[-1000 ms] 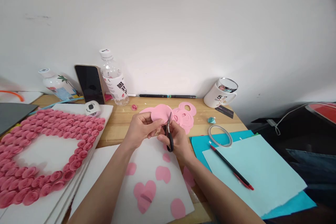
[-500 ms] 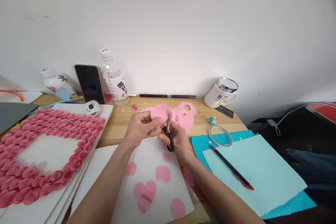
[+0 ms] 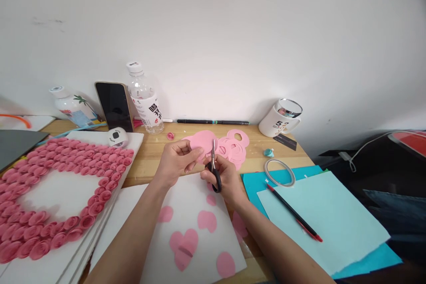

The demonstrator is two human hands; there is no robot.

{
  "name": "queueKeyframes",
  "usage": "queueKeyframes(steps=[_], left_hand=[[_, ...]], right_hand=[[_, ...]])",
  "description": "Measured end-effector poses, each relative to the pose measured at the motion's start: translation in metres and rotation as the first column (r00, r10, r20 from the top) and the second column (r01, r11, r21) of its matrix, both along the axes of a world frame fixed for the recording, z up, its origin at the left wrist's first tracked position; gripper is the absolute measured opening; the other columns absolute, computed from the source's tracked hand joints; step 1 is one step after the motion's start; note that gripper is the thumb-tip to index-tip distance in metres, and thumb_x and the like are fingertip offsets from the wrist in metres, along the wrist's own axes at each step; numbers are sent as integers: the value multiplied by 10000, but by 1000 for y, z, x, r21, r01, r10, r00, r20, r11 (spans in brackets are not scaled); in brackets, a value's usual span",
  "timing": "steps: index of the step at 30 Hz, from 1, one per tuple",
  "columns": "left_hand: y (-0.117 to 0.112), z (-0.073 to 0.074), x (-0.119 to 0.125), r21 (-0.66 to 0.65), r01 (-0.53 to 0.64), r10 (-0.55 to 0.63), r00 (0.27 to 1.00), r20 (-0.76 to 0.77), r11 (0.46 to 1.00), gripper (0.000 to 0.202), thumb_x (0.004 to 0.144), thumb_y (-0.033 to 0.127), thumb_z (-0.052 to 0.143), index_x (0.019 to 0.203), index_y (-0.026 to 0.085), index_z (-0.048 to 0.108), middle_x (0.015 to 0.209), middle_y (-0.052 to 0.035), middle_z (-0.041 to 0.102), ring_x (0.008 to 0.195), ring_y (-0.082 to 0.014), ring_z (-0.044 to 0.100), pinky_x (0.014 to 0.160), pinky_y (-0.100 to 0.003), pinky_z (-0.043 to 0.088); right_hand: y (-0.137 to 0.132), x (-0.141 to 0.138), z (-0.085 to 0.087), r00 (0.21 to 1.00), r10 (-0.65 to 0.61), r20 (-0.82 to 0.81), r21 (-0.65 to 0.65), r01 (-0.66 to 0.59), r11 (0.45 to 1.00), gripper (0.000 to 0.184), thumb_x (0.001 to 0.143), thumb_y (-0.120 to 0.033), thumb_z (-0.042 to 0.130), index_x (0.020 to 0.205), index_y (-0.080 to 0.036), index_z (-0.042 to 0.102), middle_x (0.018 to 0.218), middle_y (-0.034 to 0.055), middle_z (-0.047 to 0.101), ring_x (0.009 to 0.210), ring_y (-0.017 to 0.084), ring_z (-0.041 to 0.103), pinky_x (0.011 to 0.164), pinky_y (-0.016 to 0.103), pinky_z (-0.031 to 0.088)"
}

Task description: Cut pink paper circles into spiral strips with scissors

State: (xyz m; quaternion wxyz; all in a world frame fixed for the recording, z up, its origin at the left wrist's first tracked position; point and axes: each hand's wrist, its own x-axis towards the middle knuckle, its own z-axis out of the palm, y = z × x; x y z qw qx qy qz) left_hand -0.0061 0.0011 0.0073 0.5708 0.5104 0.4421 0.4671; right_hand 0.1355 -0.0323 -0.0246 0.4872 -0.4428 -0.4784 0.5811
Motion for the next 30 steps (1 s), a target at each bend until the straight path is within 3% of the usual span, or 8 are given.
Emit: queueKeyframes(steps=[10, 18, 24, 30], left_hand=[[-1, 5, 4, 1, -62, 62, 995, 81, 998, 277, 670, 329, 685, 574, 150, 497, 420, 60, 482, 321, -24, 361, 324, -161, 253], [-4, 3, 8, -36, -10, 11, 999, 42, 999, 263, 673, 321, 677, 564, 138, 523, 416, 57, 442, 352, -24, 348, 342, -162, 243], [-4, 0, 6, 16, 80, -79, 997, -19, 997, 303, 673, 316, 667, 504, 146, 481, 400, 51, 422, 350, -34, 332, 354, -189, 233], [-5, -1, 7, 23, 76, -75, 997, -35, 997, 305, 685, 328, 658, 513, 146, 483, 402, 51, 418, 355, -36, 330, 356, -188, 232]], right_hand=[[-1, -1, -3, 999, -3, 50, -23, 4, 1000, 303, 609, -339, 712, 757, -177, 504, 496, -62, 490, 419, 74, 423, 412, 194, 330], [-1, -4, -7, 998, 20, 58, 49, -23, 999, 333, 592, -336, 749, 764, -181, 511, 534, -66, 463, 456, 70, 397, 430, 195, 318], [2, 0, -12, 999, 3, 39, 164, -9, 986, 383, 599, -371, 764, 813, -193, 501, 663, -19, 522, 605, 120, 484, 554, 237, 410], [2, 1, -14, 999, 3, 45, 175, -11, 985, 381, 618, -390, 754, 825, -190, 505, 649, -34, 487, 577, 107, 437, 534, 228, 365]])
